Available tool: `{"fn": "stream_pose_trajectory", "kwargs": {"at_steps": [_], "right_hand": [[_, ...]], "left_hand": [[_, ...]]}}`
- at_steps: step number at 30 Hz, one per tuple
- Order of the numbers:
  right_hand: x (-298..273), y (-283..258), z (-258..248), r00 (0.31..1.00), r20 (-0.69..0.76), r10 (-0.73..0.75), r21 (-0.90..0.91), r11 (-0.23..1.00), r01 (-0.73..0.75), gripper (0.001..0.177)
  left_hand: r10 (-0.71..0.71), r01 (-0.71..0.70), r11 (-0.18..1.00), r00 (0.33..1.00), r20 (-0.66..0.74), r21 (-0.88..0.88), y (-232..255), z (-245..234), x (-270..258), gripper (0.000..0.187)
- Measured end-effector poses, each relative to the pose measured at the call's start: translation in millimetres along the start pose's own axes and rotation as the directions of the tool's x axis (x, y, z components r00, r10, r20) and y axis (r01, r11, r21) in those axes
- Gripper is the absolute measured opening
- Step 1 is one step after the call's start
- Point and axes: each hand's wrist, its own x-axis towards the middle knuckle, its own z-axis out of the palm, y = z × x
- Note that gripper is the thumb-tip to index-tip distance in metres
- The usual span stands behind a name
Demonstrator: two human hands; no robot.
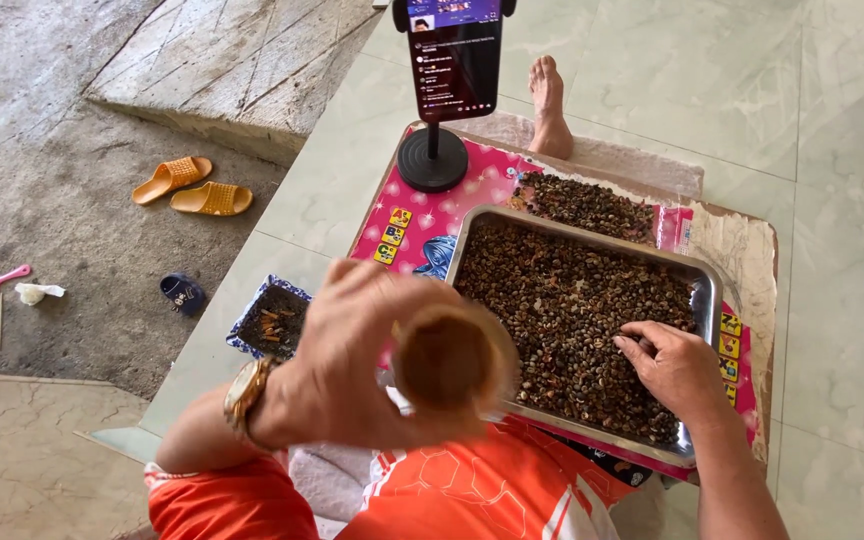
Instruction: Sorting coffee beans by hand from a metal tray into a separate pile on a table while sitting on the floor.
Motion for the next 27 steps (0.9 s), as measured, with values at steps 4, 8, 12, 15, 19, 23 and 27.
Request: {"fn": "stream_pose_trajectory", "kwargs": {"at_steps": [4, 8, 12, 15, 19, 23, 27], "right_hand": [[0, -6, -6, 1.000, -0.015, -0.015, 0.021, 1.000, 0.015, 0.019], [1, -9, -9, 0.983, 0.098, 0.153, 0.022, 0.988, -0.156, 0.017], [1, -6, -7, 0.988, 0.088, 0.125, 0.020, 0.992, -0.127, 0.018], [-1, -2, -3, 0.987, 0.088, 0.135, 0.027, 0.990, -0.138, 0.019], [-1, -3, -3, 0.988, 0.082, 0.128, 0.015, 0.991, -0.130, 0.019], [-1, -1, -2, 0.991, 0.071, 0.113, 0.023, 0.993, -0.115, 0.018], [-2, 4, 1, 0.994, 0.042, 0.099, 0.031, 0.994, -0.100, 0.020]], "left_hand": [[-0.083, 0.098, 0.990, 0.986, -0.141, 0.102, -86, 29, -42, 0.075], [-0.250, 0.349, 0.913, 0.886, -0.390, 0.208, -163, 52, -76, 0.072], [-0.329, 0.469, 0.844, 0.836, -0.439, 0.260, -205, 67, -90, 0.076], [-0.359, 0.512, 0.819, 0.810, -0.464, 0.260, -219, 80, -95, 0.076], [-0.334, 0.526, 0.790, 0.800, -0.498, 0.315, -237, 95, -100, 0.076], [-0.373, 0.557, 0.765, 0.793, -0.482, 0.325, -238, 95, -92, 0.078], [-0.406, 0.558, 0.775, 0.800, -0.442, 0.296, -248, 91, -90, 0.085]]}}
